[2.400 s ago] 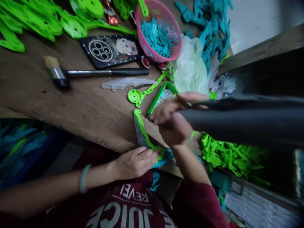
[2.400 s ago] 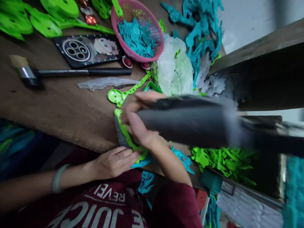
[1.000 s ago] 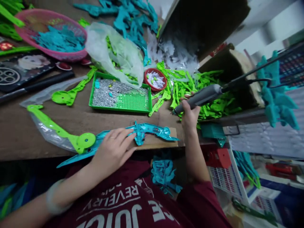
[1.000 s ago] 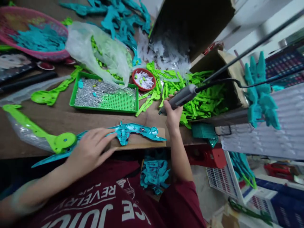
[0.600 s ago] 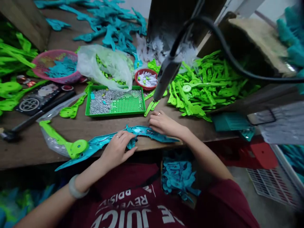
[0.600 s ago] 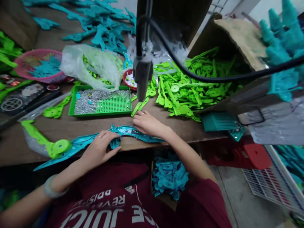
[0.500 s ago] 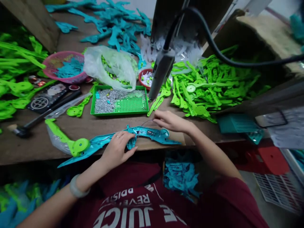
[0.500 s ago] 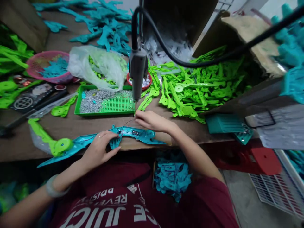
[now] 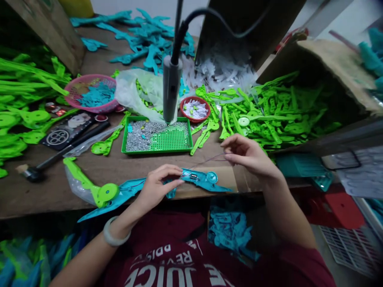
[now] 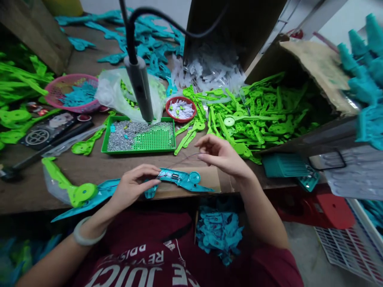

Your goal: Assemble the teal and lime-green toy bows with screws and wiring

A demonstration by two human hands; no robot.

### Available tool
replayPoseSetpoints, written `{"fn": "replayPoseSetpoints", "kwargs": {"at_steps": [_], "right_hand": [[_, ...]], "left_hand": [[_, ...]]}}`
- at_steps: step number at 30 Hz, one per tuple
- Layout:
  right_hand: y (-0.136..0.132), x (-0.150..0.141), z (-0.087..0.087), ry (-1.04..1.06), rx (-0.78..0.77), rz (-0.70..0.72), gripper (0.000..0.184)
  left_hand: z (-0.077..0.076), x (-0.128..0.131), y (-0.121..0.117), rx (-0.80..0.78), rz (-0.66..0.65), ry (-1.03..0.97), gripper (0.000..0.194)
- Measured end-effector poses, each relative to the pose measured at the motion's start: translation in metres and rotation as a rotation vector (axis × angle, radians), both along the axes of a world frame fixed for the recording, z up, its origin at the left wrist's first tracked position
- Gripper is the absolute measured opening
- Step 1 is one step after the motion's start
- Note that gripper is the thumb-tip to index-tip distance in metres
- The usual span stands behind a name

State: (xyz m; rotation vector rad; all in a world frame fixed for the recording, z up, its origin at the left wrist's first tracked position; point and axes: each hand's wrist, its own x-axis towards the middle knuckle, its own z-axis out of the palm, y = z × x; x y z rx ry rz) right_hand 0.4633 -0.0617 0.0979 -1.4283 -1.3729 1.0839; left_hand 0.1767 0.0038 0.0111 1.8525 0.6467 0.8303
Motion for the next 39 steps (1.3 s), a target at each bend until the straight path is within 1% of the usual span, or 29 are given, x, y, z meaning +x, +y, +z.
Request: {"fn": "replayPoseSetpoints", "kwargs": {"at_steps": [2,4,6,9,12,15,19,21,22,23,24,25,26,27,28,30,33,34,35,36,37,38,39], "right_hand": [[-0.002,0.012,0.005,-0.271,0.044,-0.003,0.022],[-0.005,0.021,0.010,-0.504,0.047,0.042,0.018],[-0.010,0.029,0.014,-0.668,0.026,0.072,0.016],[-0.019,0.041,0.015,-0.801,0.016,0.023,0.016],[-0.030,0.055,0.011,-0.804,-0.033,-0.049,0.021],[-0.044,0.068,0.009,-0.720,-0.088,-0.102,0.033],[-0.071,0.081,0.018,-0.670,-0.169,-0.195,0.047],[-0.088,0.087,0.022,-0.617,-0.232,-0.280,0.043],[-0.095,0.089,0.023,-0.540,-0.210,-0.326,0.038],[-0.101,0.090,0.022,-0.420,-0.136,-0.367,0.034],[-0.106,0.089,0.019,-0.269,-0.016,-0.402,0.031],[-0.108,0.087,0.016,-0.103,0.138,-0.441,0.031],[-0.107,0.084,0.012,0.061,0.301,-0.490,0.034],[-0.105,0.078,0.008,0.202,0.427,-0.539,0.035],[-0.100,0.072,0.005,0.309,0.501,-0.582,0.034],[-0.085,0.056,0.002,0.416,0.559,-0.628,0.027],[-0.059,0.029,0.003,0.529,0.592,-0.626,0.020],[-0.051,0.020,0.003,0.587,0.587,-0.616,0.018],[-0.043,0.009,0.002,0.636,0.542,-0.598,0.017],[-0.037,-0.004,0.000,0.669,0.445,-0.554,0.016],[-0.031,-0.020,-0.003,0.677,0.316,-0.484,0.015],[-0.026,-0.037,-0.008,0.654,0.166,-0.403,0.015],[-0.021,-0.055,-0.013,0.637,0.008,-0.296,0.016]], "left_hand": [[-0.003,-0.003,-0.001,-0.037,0.017,0.019,0.014],[-0.005,-0.004,-0.003,-0.040,0.096,0.049,0.016],[-0.006,-0.003,-0.005,-0.065,0.178,0.058,0.017],[-0.008,-0.002,-0.006,-0.128,0.228,0.034,0.015],[-0.011,-0.004,-0.004,-0.155,0.238,0.018,0.016],[-0.014,-0.009,-0.001,-0.155,0.256,0.045,0.016],[-0.018,-0.016,0.003,-0.162,0.287,0.080,0.017],[-0.019,-0.017,0.004,-0.141,0.299,0.065,0.017],[-0.018,-0.017,0.005,-0.119,0.305,0.046,0.017],[-0.017,-0.016,0.006,-0.096,0.305,0.024,0.018],[-0.016,-0.014,0.007,-0.077,0.297,0.007,0.021],[-0.014,-0.012,0.008,-0.060,0.282,0.000,0.025],[-0.014,-0.009,0.010,-0.041,0.268,0.015,0.028],[-0.013,-0.007,0.011,-0.009,0.266,0.054,0.030],[-0.014,-0.004,0.012,0.035,0.273,0.104,0.031],[-0.015,-0.001,0.014,0.134,0.312,0.198,0.033],[-0.015,-0.003,0.014,0.254,0.346,0.281,0.031],[-0.012,-0.006,0.012,0.308,0.352,0.304,0.027],[-0.007,-0.008,0.009,0.382,0.373,0.321,0.023],[-0.001,-0.011,0.005,0.462,0.397,0.320,0.019],[0.006,-0.013,0.001,0.527,0.405,0.297,0.018],[0.014,-0.013,-0.004,0.565,0.383,0.251,0.022],[0.021,-0.013,-0.010,0.579,0.324,0.196,0.026]]}}
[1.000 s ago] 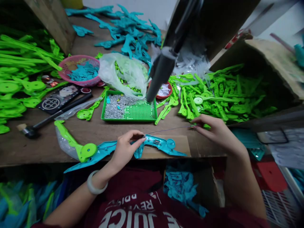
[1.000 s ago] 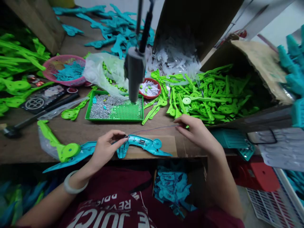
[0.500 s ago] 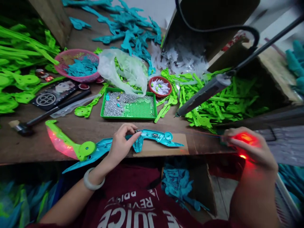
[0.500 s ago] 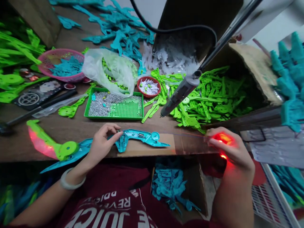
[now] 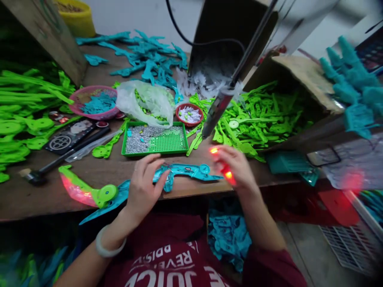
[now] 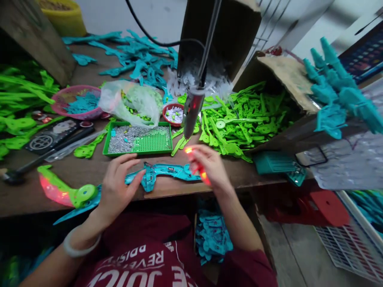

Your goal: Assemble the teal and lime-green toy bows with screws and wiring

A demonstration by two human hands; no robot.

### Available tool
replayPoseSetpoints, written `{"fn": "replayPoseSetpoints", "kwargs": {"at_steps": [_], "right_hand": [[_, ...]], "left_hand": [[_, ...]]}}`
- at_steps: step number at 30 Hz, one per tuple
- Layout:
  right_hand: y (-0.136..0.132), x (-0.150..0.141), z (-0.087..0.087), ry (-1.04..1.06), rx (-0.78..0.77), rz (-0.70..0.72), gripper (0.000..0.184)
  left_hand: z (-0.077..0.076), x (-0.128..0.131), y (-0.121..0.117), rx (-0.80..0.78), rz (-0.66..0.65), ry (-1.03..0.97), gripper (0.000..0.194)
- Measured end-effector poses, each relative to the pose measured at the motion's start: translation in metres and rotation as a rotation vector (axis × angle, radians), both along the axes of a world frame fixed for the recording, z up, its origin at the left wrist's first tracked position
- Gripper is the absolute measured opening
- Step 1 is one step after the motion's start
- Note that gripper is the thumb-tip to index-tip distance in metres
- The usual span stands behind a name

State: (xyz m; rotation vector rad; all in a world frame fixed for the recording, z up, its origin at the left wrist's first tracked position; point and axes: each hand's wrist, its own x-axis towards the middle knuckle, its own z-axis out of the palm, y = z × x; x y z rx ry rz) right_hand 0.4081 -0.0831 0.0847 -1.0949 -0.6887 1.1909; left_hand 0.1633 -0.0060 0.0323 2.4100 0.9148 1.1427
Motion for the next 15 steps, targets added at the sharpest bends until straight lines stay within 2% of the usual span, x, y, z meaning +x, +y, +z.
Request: {"fn": "replayPoseSetpoints", "kwargs": {"at_steps": [2,4,5,7,8,10,13,15], "right_hand": [[0.008,-0.035,-0.011,0.020,-0.086,0.201,0.022],[0.012,-0.058,-0.022,0.042,-0.083,0.294,0.026],[0.013,-0.061,-0.027,0.043,-0.076,0.309,0.026],[0.015,-0.053,-0.037,0.038,-0.064,0.298,0.026],[0.015,-0.042,-0.042,0.015,-0.057,0.258,0.027],[0.015,-0.016,-0.055,-0.138,-0.047,0.075,0.026],[0.013,0.013,-0.076,-0.526,-0.062,-0.206,0.019],[0.011,0.016,-0.086,-0.657,-0.073,-0.223,0.016]], "left_hand": [[0.012,0.001,-0.008,-0.028,-0.204,-0.044,0.030],[0.018,-0.002,-0.008,-0.061,-0.347,-0.048,0.030],[0.019,-0.005,-0.005,-0.068,-0.358,-0.043,0.029],[0.017,-0.016,0.009,-0.082,-0.262,-0.004,0.026],[0.014,-0.022,0.018,-0.091,-0.188,0.047,0.024],[0.006,-0.030,0.037,-0.133,-0.081,0.189,0.021],[-0.011,-0.024,0.052,-0.265,-0.105,0.361,0.021],[-0.022,-0.013,0.052,-0.331,-0.113,0.371,0.015]]}}
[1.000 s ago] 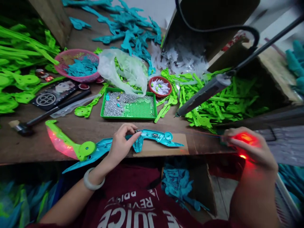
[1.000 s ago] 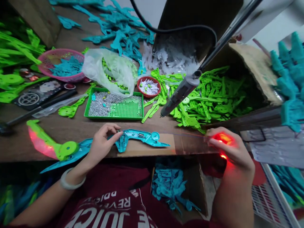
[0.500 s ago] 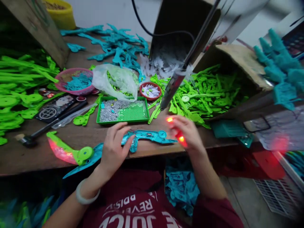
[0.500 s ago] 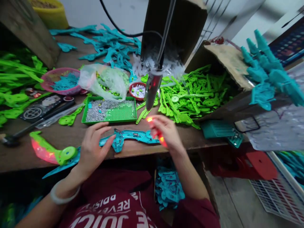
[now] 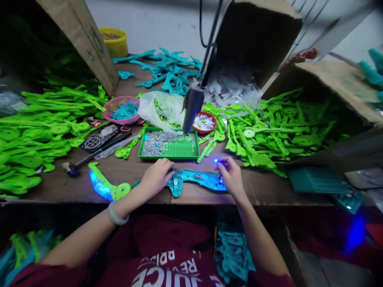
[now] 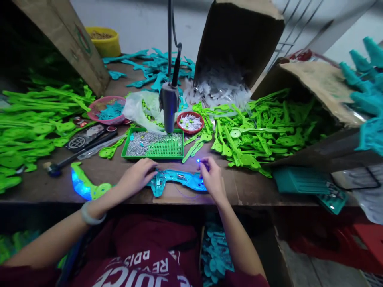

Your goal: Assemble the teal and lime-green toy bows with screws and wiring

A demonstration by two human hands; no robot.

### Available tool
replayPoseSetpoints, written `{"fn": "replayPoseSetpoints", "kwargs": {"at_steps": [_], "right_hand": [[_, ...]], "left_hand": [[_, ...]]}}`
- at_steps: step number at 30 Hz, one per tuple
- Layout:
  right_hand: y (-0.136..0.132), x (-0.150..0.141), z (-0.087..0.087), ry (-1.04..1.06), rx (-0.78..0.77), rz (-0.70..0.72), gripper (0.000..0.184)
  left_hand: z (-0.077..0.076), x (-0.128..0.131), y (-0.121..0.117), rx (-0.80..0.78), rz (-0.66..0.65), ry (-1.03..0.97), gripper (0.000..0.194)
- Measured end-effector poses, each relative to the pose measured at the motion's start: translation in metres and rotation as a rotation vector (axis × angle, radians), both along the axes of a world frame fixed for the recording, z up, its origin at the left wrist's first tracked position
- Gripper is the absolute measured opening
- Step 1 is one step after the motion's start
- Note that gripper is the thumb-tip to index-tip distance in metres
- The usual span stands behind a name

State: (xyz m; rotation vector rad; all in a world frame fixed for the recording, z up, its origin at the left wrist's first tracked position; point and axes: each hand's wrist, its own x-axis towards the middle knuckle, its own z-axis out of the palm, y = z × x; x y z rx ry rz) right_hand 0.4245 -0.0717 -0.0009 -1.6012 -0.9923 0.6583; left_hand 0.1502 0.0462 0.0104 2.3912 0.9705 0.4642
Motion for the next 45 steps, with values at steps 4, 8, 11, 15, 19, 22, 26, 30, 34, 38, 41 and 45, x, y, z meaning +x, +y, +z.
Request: {"fn": "replayPoseSetpoints", "kwargs": {"at_steps": [4,8,11,15,19,22,26,30,34,38,41,45], "right_hand": [[-0.007,-0.013,-0.006,-0.134,0.004,0.100,0.015],[-0.006,-0.016,-0.002,-0.275,0.045,0.109,0.017],[0.005,-0.016,-0.003,-0.295,0.045,0.181,0.019],[0.015,-0.017,-0.012,-0.229,0.008,0.222,0.023],[0.014,-0.016,-0.019,-0.158,-0.006,0.184,0.027],[0.012,-0.017,-0.019,-0.172,-0.008,0.164,0.029],[0.013,-0.019,-0.021,-0.140,0.003,0.138,0.032],[0.015,-0.021,-0.026,-0.034,-0.013,0.136,0.039],[0.015,-0.022,-0.028,0.057,-0.026,0.158,0.037],[0.014,-0.023,-0.027,0.101,-0.019,0.168,0.031],[0.013,-0.024,-0.026,0.114,-0.020,0.184,0.026],[0.009,-0.025,-0.023,0.043,-0.007,0.195,0.021]], "left_hand": [[-0.005,0.012,-0.012,-0.035,0.105,-0.085,0.016],[0.005,0.015,-0.023,-0.153,0.106,-0.266,0.020],[0.007,0.021,-0.027,-0.438,0.104,-0.459,0.015],[0.002,0.026,-0.027,-0.592,0.238,-0.583,0.023],[0.003,0.024,-0.026,-0.780,0.306,-0.639,0.041],[0.008,0.021,-0.028,-0.941,0.303,-0.629,0.043],[0.010,0.017,-0.025,-1.001,0.319,-0.574,0.042],[0.006,0.016,-0.016,-0.814,0.277,-0.529,0.031],[0.001,0.022,-0.015,-0.703,0.193,-0.529,0.021],[-0.002,0.016,-0.013,-0.615,0.098,-0.348,0.015],[0.019,0.001,0.010,-0.213,-0.011,-0.177,0.026],[0.074,0.006,0.053,0.334,-0.013,-0.257,0.026]]}}
